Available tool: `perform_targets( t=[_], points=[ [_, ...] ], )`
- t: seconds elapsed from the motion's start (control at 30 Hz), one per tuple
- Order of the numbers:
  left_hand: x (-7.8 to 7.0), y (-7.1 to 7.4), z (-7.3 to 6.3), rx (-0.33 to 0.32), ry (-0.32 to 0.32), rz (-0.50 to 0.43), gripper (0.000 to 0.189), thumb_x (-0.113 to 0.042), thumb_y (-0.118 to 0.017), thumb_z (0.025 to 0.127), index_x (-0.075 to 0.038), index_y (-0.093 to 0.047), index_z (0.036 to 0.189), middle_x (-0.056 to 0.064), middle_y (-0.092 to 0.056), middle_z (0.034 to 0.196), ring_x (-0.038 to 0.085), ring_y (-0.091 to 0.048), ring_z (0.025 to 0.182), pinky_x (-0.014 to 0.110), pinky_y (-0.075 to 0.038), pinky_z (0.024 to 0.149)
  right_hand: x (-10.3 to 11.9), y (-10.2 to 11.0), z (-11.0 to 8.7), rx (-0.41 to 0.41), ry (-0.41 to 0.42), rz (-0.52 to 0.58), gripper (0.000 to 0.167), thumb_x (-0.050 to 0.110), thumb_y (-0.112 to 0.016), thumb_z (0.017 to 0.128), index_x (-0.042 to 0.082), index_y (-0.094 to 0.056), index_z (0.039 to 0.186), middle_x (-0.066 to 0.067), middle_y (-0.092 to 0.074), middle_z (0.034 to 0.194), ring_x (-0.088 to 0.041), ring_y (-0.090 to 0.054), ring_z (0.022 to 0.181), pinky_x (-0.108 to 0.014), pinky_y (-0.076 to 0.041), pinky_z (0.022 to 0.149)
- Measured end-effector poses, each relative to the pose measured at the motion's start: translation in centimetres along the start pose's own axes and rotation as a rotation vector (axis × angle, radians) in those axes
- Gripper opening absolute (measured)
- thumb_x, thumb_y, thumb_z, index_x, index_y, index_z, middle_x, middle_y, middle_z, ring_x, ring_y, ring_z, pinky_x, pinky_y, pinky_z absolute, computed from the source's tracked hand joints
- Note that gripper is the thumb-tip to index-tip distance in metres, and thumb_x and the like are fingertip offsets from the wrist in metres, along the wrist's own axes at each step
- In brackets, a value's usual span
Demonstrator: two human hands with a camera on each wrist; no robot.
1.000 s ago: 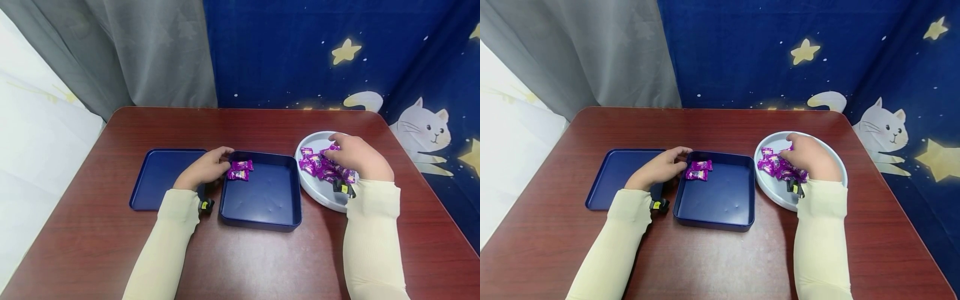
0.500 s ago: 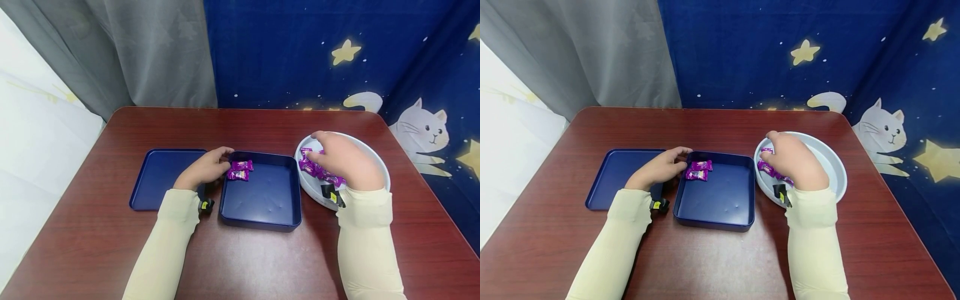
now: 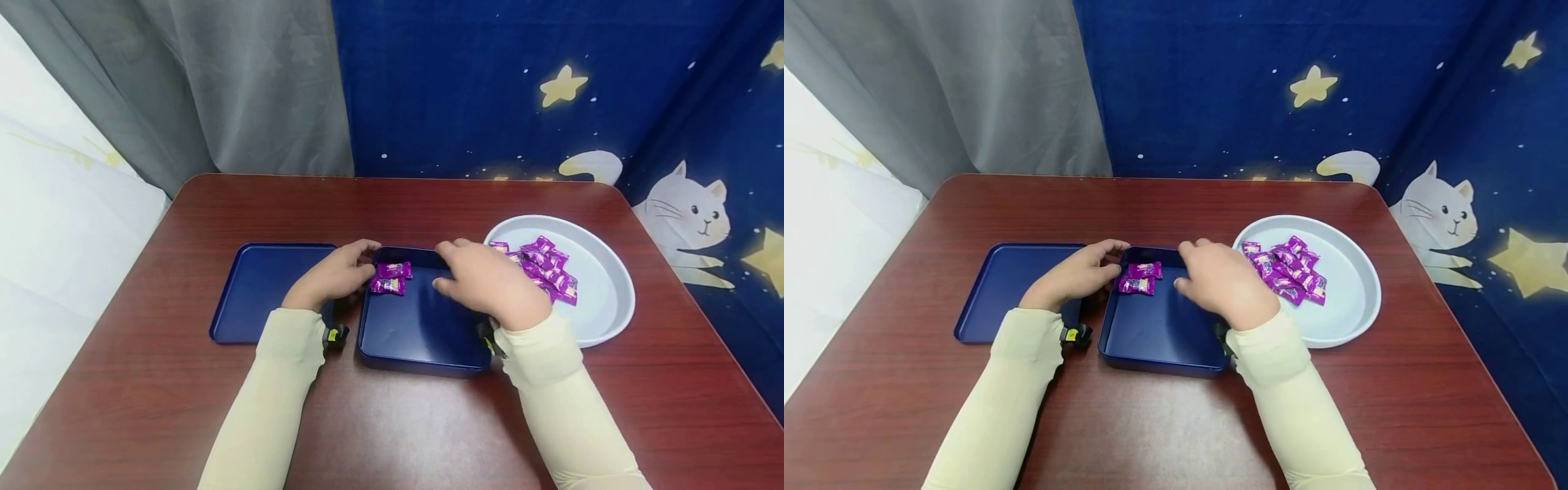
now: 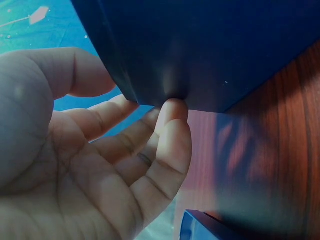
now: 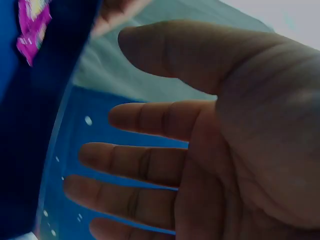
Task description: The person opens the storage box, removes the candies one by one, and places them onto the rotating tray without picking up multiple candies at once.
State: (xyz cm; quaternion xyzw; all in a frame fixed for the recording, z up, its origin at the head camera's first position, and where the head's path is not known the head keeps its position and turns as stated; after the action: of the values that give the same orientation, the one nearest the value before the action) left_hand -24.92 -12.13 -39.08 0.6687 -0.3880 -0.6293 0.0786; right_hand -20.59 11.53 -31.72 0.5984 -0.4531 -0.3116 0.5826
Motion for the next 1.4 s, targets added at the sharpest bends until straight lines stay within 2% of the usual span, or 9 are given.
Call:
perform_targets(
  t=[0.3,0.57,0.77,1.03,1.3,1.4],
  points=[
    [-0.3,-0.2,0.2,-0.003,0.015,0.002,0.045,-0.017,-0.052,0.1,-0.013,-0.046,0.145,0.011,-0.055,0.135,0.026,-0.057,0.113,0.043,-0.052,0.089,1.4,-1.9,1.3,0.062,0.075,-0.006,0.056,0.034,-0.069,0.092,0.005,-0.054,0.139,-0.016,-0.059,0.131,-0.032,-0.061,0.114,-0.047,-0.046,0.1],
    [-0.4,0.0,0.1,-0.001,0.006,0.014,0.046,-0.016,-0.052,0.1,-0.011,-0.045,0.145,0.012,-0.054,0.137,0.027,-0.056,0.118,0.045,-0.05,0.093,1.2,-3.2,2.9,0.028,0.187,-0.007,0.045,0.031,-0.067,0.093,0.005,-0.06,0.129,-0.01,-0.063,0.113,-0.024,-0.063,0.099,-0.042,-0.05,0.093],
    [-0.3,0.0,0.1,-0.003,0.002,0.009,0.046,-0.016,-0.052,0.099,-0.01,-0.045,0.145,0.012,-0.055,0.136,0.026,-0.056,0.118,0.044,-0.05,0.092,1.4,-4.0,3.6,0.035,0.187,-0.023,0.046,0.032,-0.068,0.093,0.005,-0.06,0.13,-0.011,-0.062,0.118,-0.025,-0.061,0.106,-0.043,-0.048,0.097],
    [-0.4,0.0,0.1,-0.007,-0.005,0.015,0.046,-0.016,-0.052,0.099,-0.01,-0.046,0.144,0.012,-0.055,0.137,0.026,-0.056,0.118,0.043,-0.05,0.092,1.6,-5.0,4.1,0.051,0.224,-0.022,0.047,0.033,-0.068,0.093,0.007,-0.06,0.132,-0.008,-0.061,0.116,-0.022,-0.059,0.104,-0.04,-0.047,0.097],
    [-0.3,0.2,0.0,0.0,-0.007,0.007,0.046,-0.016,-0.051,0.099,-0.009,-0.045,0.145,0.013,-0.054,0.138,0.026,-0.056,0.117,0.043,-0.051,0.09,1.9,-4.7,4.7,0.054,0.237,-0.009,0.049,0.033,-0.067,0.094,0.007,-0.058,0.135,-0.011,-0.059,0.124,-0.026,-0.058,0.113,-0.041,-0.043,0.103],
    [-0.2,0.2,0.1,-0.001,-0.009,0.008,0.046,-0.016,-0.051,0.099,-0.009,-0.045,0.145,0.013,-0.053,0.138,0.026,-0.056,0.118,0.043,-0.05,0.092,1.9,-4.5,4.9,0.064,0.227,0.0,0.048,0.033,-0.067,0.094,0.007,-0.059,0.133,-0.01,-0.06,0.122,-0.025,-0.058,0.111,-0.042,-0.044,0.101]
  ],
)
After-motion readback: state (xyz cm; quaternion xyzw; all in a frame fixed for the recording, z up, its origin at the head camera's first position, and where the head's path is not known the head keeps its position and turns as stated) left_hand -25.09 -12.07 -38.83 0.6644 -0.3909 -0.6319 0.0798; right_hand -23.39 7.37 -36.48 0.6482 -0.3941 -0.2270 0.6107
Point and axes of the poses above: each hand's wrist, its own z-axis towards the middle knuckle, its own y-axis out of the back of the hand, x = y × z, the point moved 1 cm from there along z, towards the middle knuckle
